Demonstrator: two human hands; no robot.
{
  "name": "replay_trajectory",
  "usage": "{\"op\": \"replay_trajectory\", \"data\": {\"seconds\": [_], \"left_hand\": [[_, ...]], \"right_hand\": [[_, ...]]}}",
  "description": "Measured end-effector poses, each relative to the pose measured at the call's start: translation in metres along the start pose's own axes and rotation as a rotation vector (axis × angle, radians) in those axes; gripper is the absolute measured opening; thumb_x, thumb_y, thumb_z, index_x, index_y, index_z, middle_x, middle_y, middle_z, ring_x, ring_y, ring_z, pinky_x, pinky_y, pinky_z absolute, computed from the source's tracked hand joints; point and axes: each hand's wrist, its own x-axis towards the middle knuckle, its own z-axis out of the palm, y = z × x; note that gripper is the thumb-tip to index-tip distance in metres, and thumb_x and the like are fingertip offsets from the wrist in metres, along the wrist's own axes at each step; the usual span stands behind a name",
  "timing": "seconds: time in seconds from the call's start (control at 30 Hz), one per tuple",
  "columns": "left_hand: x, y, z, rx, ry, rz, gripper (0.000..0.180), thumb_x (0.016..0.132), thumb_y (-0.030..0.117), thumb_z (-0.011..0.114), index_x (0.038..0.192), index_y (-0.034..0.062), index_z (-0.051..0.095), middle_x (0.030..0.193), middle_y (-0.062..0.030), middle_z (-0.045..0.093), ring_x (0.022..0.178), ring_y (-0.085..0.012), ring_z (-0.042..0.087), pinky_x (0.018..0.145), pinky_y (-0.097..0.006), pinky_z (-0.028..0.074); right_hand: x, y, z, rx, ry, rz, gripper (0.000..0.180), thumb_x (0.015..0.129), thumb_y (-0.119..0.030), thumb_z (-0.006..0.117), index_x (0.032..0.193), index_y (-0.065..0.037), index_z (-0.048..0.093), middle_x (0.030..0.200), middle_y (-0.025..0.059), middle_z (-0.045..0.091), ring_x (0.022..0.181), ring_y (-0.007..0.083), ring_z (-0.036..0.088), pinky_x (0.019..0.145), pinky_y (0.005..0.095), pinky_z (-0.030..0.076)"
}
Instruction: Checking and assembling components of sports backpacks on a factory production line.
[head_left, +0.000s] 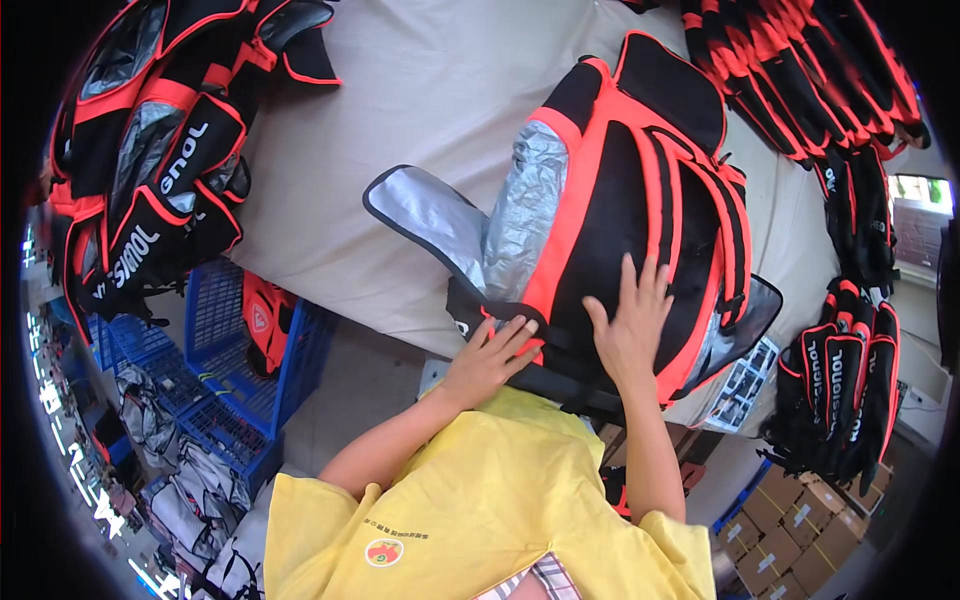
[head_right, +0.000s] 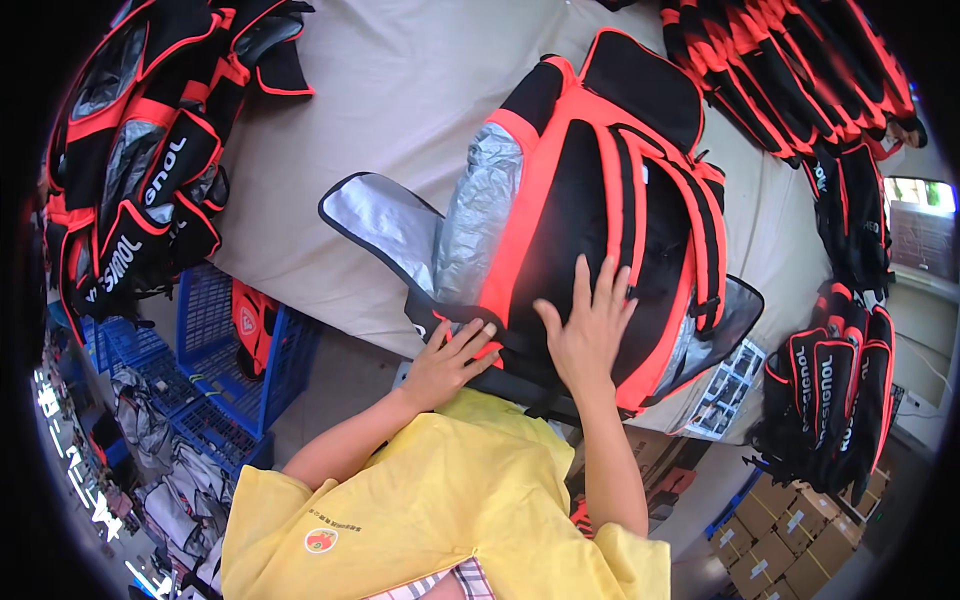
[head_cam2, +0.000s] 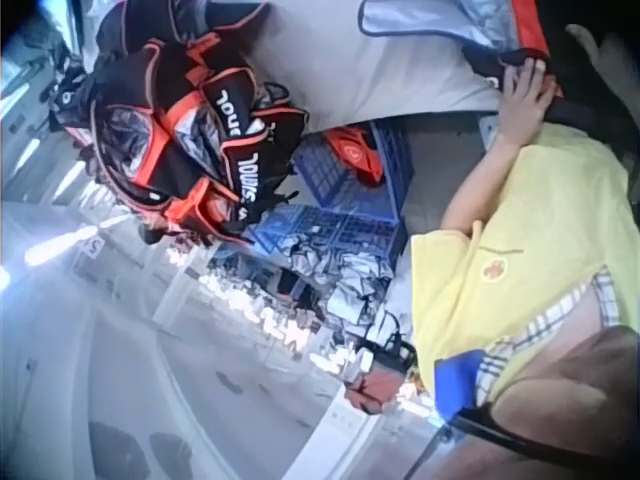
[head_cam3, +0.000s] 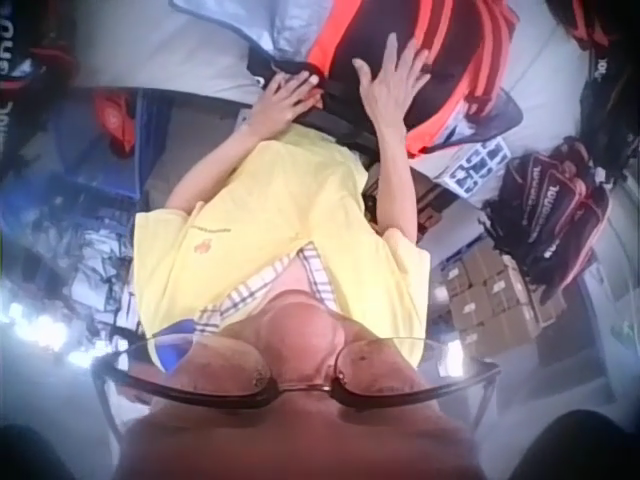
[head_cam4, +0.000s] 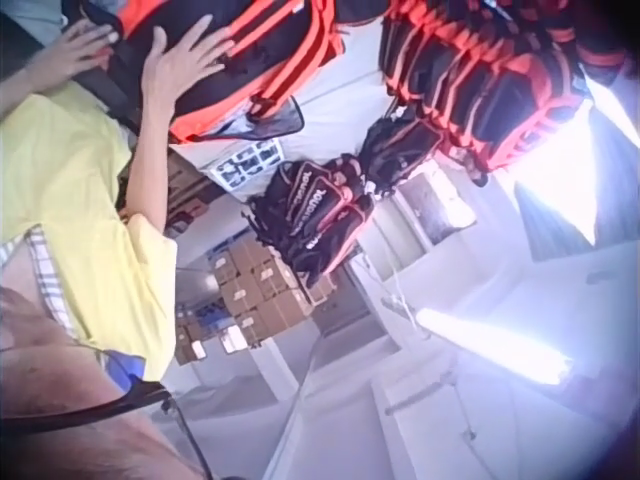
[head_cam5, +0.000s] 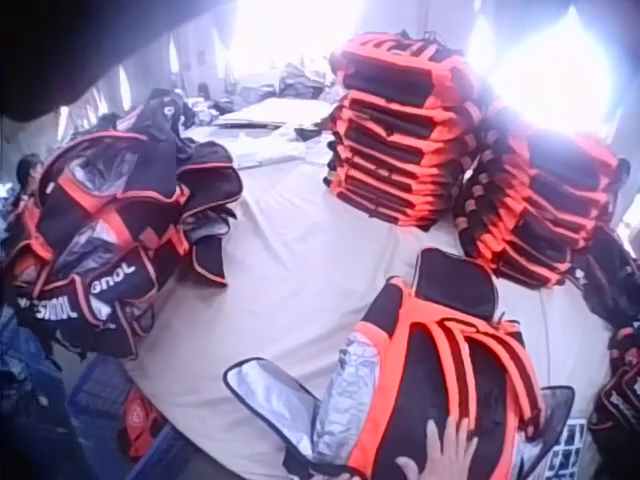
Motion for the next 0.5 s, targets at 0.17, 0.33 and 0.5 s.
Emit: {"op": "replay_trajectory", "data": {"seconds": [0.17, 0.33, 0.5], "left_hand": [[0.021, 0.013, -0.061, -0.356, 0.019, -0.049, 0.045, 0.086, 0.027, 0.077, 0.128, 0.0122, 0.071, 0.156, -0.0187, 0.051, 0.15, -0.039, 0.044, 0.121, -0.061, 0.032], [0.095, -0.005, -0.073, -0.023, 0.184, -0.288, 0.051, 0.091, 0.034, 0.074, 0.138, 0.0127, 0.067, 0.155, -0.0192, 0.053, 0.15, -0.0384, 0.043, 0.121, -0.057, 0.032], [0.093, -0.056, 0.015, 0.097, 0.117, -0.492, 0.057, 0.095, 0.037, 0.066, 0.148, 0.0172, 0.061, 0.158, -0.0216, 0.05, 0.152, -0.0391, 0.04, 0.122, -0.06, 0.026]], "right_hand": [[-0.002, 0.021, 0.107, -0.189, -0.039, 0.028, 0.079, 0.096, -0.054, 0.065, 0.159, -0.011, 0.047, 0.172, 0.0203, 0.028, 0.161, 0.0467, 0.017, 0.113, 0.0793, 0.025], [-0.006, 0.022, 0.113, -0.136, -0.049, 0.022, 0.079, 0.097, -0.055, 0.065, 0.159, -0.011, 0.047, 0.172, 0.0201, 0.029, 0.161, 0.0459, 0.018, 0.114, 0.0792, 0.023], [-0.004, 0.019, 0.117, -0.083, -0.079, 0.049, 0.079, 0.096, -0.055, 0.067, 0.158, -0.01, 0.047, 0.172, 0.0192, 0.029, 0.161, 0.0455, 0.018, 0.115, 0.0789, 0.022]]}}
